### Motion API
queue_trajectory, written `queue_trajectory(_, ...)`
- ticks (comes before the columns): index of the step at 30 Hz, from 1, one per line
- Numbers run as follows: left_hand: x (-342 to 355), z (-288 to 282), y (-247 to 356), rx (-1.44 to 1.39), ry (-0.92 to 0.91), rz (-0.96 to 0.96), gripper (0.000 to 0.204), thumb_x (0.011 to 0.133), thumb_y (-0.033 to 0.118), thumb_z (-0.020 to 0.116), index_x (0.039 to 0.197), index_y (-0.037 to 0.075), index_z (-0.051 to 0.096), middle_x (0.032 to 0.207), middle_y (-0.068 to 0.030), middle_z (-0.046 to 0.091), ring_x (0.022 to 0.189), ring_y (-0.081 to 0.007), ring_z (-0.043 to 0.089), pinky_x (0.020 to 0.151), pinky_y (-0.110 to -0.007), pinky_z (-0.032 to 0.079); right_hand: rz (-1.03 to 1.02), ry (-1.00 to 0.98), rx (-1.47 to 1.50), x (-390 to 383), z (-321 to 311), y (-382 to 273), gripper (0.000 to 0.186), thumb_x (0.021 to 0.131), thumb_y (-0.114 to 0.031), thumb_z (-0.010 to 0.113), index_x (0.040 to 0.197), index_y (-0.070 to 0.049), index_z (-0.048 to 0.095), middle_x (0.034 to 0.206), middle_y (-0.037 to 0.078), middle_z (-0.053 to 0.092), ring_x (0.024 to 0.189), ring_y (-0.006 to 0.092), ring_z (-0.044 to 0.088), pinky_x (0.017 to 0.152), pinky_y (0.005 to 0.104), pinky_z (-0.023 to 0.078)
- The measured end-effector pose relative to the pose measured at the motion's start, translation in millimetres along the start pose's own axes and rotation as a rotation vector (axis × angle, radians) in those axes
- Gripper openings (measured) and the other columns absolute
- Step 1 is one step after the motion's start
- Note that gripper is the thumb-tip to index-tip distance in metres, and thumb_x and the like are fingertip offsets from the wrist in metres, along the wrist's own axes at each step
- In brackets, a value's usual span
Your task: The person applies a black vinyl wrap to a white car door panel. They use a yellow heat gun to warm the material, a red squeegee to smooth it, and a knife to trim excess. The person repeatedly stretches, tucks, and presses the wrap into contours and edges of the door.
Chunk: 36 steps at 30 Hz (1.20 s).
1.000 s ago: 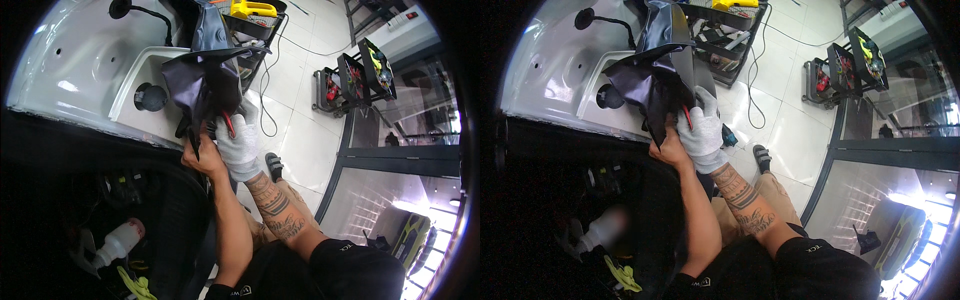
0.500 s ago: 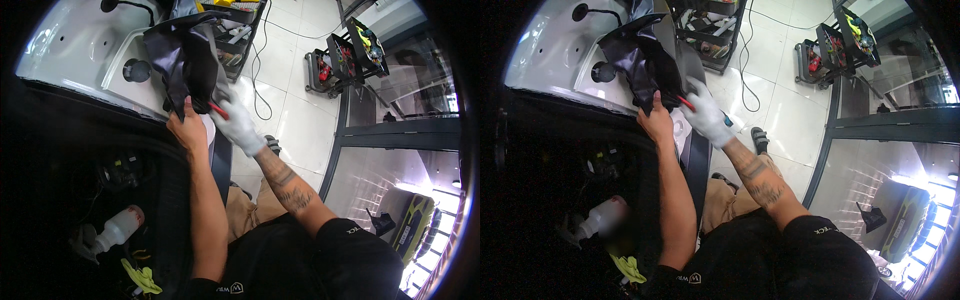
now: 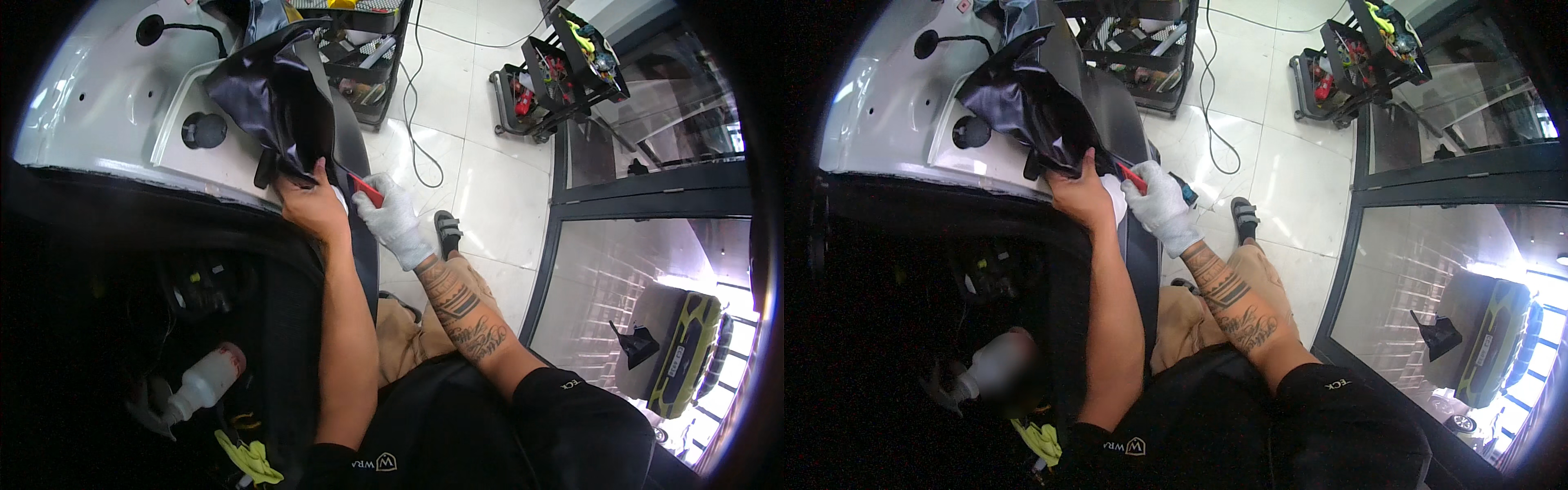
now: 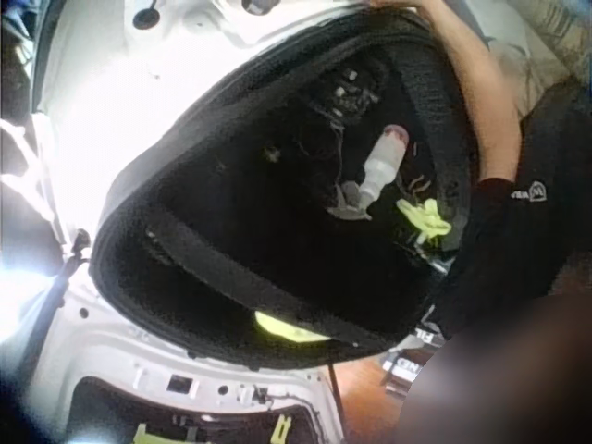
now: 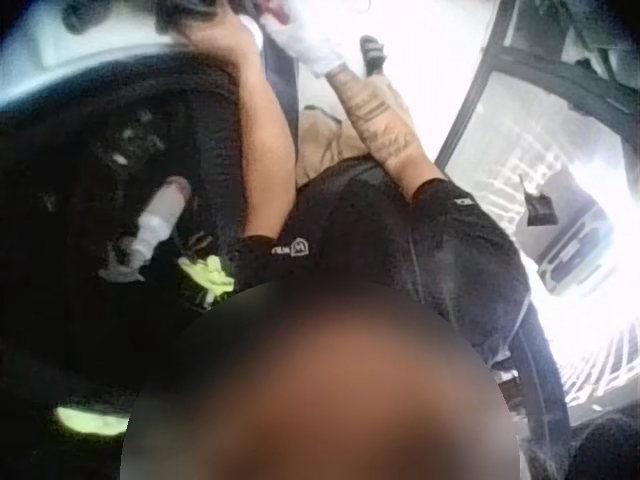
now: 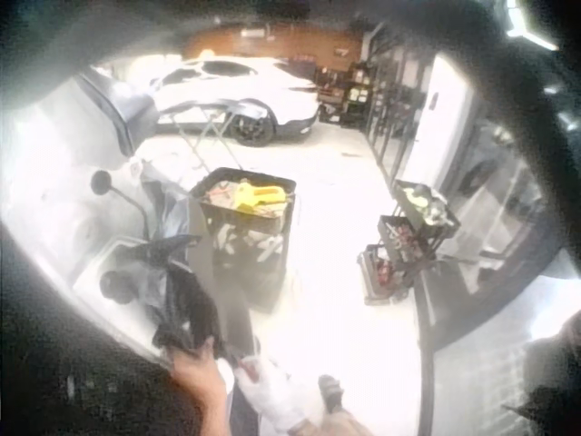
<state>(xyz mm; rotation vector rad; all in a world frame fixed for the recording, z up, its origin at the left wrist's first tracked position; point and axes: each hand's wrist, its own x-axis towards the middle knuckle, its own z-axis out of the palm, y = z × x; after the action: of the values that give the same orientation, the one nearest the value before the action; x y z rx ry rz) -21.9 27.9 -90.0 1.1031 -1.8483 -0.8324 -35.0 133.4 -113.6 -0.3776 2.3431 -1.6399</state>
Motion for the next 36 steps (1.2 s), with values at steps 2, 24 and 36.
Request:
queue_trajectory(2, -2, 10, -2, 0.044, 0.044, -0.061, 0.047, 0.065, 0.022, 0.084, 0.097, -0.003, 0.060, 0.085, -0.0188, 0.067, 0.083, -0.0388, 0.064, 0.072, -0.042, 0.048, -0.041, 0.019, -0.050, 5, 0, -1, 0.024, 0.081, -0.020, 0.067, 0.097, -0.003, 0.058, 0.083, 0.019, 0.064, 0.079, 0.0335, 0.064, 0.069, 0.0385, 0.050)
queue_trajectory(24, -34, 36, -49, 0.211, 0.165, -0.057, 0.042, 0.076, 0.033, 0.075, 0.063, -0.006, 0.064, 0.062, -0.0212, 0.062, 0.057, -0.0374, 0.062, 0.056, -0.042, 0.047, 0.240, -0.544, -0.174, 25, -49, 59, 0.029, 0.078, -0.024, 0.070, 0.084, -0.001, 0.055, 0.068, 0.012, 0.060, 0.064, 0.0209, 0.060, 0.061, 0.0346, 0.048)
queue_trajectory(36, -34, 64, -29, 0.196, 0.526, -0.106, 0.024, 0.073, 0.015, 0.072, 0.063, -0.004, 0.060, 0.060, -0.0171, 0.060, 0.057, -0.0389, 0.059, 0.054, -0.043, 0.045, 0.228, -0.740, -0.361, 30, -98, 76, 0.026, 0.079, -0.022, 0.067, 0.090, 0.000, 0.058, 0.070, 0.014, 0.062, 0.064, 0.0234, 0.061, 0.063, 0.0342, 0.050)
